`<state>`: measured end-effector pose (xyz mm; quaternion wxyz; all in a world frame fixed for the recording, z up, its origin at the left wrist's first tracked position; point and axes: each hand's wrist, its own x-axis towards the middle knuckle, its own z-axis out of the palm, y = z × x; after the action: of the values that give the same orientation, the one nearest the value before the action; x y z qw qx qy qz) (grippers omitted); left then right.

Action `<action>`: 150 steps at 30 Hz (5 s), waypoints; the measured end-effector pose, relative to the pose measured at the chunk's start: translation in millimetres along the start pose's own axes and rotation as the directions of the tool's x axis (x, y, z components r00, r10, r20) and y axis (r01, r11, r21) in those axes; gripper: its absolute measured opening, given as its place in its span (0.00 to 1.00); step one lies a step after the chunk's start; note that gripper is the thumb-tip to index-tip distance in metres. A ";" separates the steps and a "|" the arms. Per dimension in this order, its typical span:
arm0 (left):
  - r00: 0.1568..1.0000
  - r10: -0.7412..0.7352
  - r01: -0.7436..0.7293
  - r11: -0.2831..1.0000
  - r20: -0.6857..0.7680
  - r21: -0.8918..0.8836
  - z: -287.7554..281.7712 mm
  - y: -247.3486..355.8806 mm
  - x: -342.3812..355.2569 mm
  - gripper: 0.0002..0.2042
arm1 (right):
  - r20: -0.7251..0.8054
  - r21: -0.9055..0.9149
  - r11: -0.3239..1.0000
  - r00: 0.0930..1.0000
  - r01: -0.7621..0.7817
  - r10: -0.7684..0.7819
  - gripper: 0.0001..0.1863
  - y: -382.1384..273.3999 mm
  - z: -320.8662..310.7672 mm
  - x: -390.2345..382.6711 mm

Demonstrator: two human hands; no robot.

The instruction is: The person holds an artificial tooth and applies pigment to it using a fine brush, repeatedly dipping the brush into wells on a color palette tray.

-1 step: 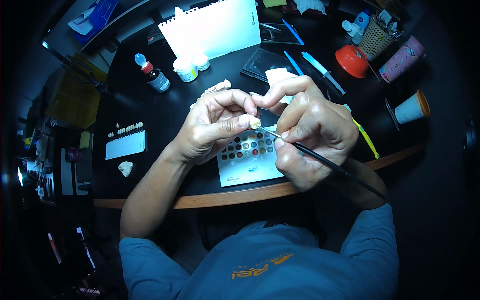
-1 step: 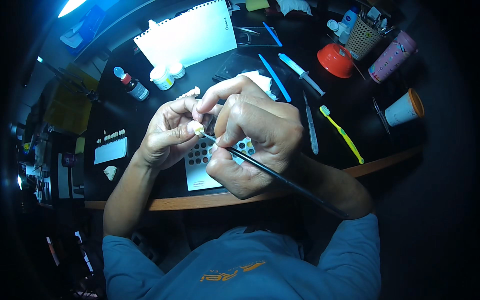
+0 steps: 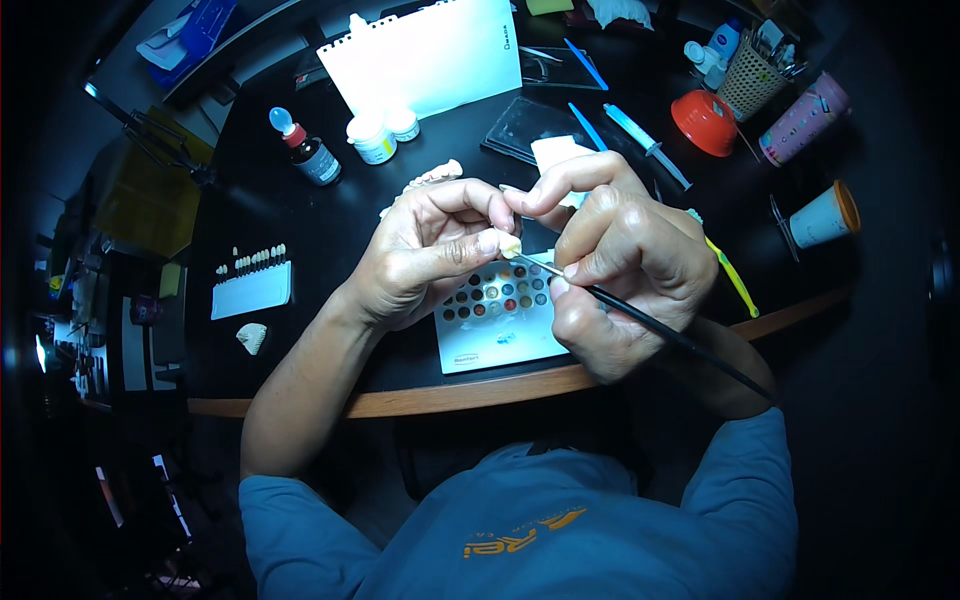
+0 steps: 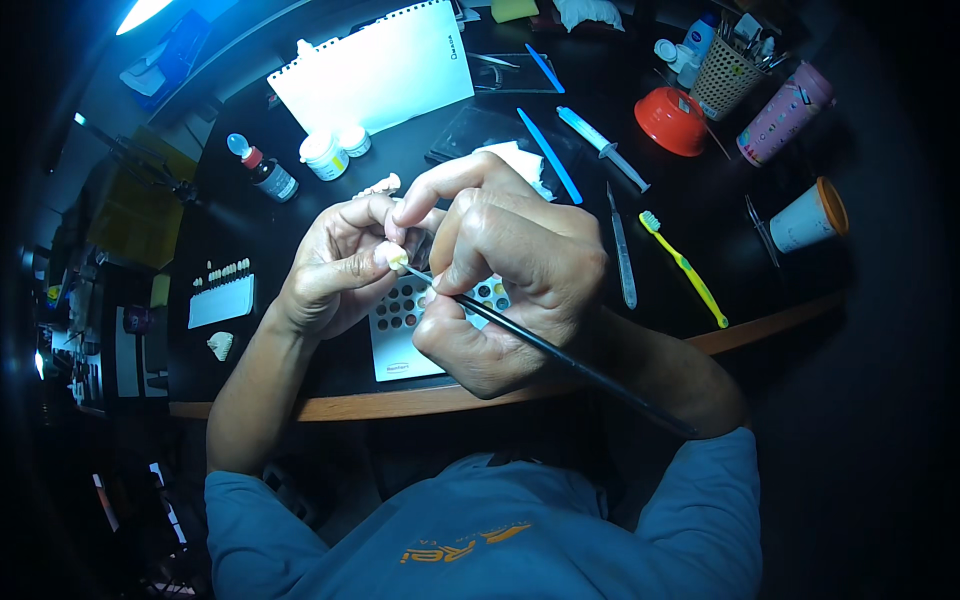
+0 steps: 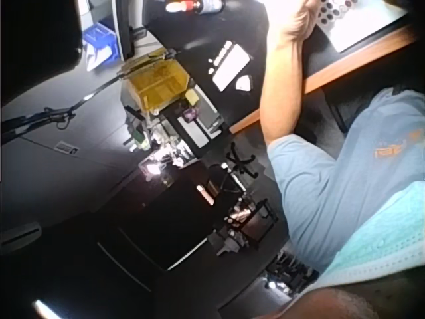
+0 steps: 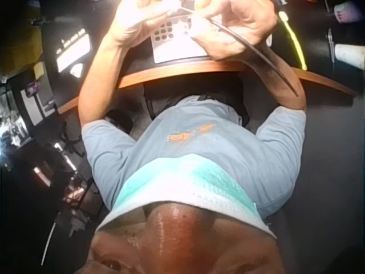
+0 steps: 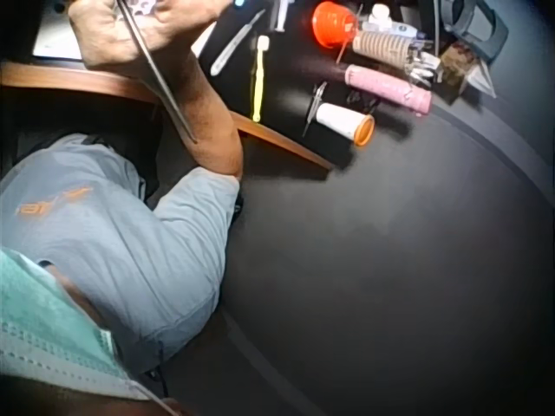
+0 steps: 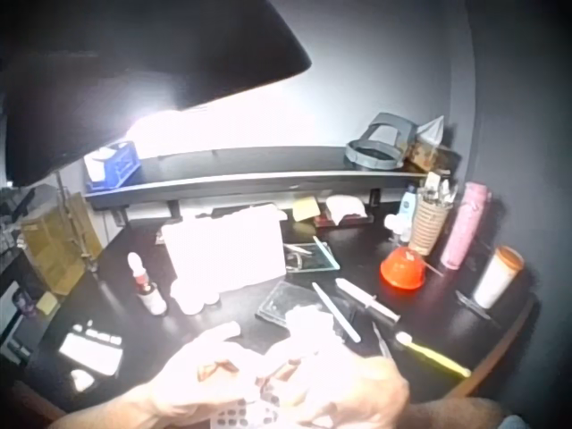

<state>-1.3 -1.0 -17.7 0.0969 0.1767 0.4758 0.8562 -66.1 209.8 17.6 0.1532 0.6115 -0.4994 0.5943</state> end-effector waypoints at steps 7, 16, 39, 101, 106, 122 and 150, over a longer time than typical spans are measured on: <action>1.000 0.013 -0.013 1.000 0.008 -0.021 1.1 0.1 -0.3 0.09 | 0.005 -0.015 0.999 0.999 -0.051 0.051 0.07 -2.8 -1.2 0.3; 1.000 0.017 -0.016 1.000 0.014 -0.024 2.6 0.4 0.0 0.09 | -0.005 -0.020 0.999 1.000 -0.026 0.026 0.06 -3.8 -2.1 2.3; 0.998 0.032 -0.035 0.998 0.059 0.052 -1.2 3.2 0.5 0.09 | -0.045 0.050 0.999 0.999 0.001 0.002 0.08 -2.2 -0.4 1.2; 0.991 0.117 -0.091 0.949 -0.070 0.303 -30.4 21.2 1.3 0.07 | -0.079 0.008 0.991 0.988 -0.130 0.131 0.06 25.8 -1.6 -7.9; 0.994 0.108 -0.096 0.956 -0.029 0.277 -25.7 19.7 1.5 0.07 | -0.032 -0.008 0.994 0.994 -0.109 0.109 0.06 21.7 -0.1 -6.0; 0.994 0.107 -0.101 0.976 -0.025 0.195 -13.1 12.8 -1.6 0.08 | -0.096 -0.007 0.998 0.993 0.067 -0.067 0.10 14.2 8.2 -4.2; 0.995 0.096 -0.091 0.977 -0.018 0.193 -14.2 11.4 -1.7 0.09 | -0.082 -0.105 0.991 0.993 0.080 -0.089 0.10 12.8 9.2 -0.8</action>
<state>-5.3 -18.7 -15.3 0.0326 0.1957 0.5486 0.8122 -70.8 197.2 9.5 0.2305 0.5971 -0.4956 0.5871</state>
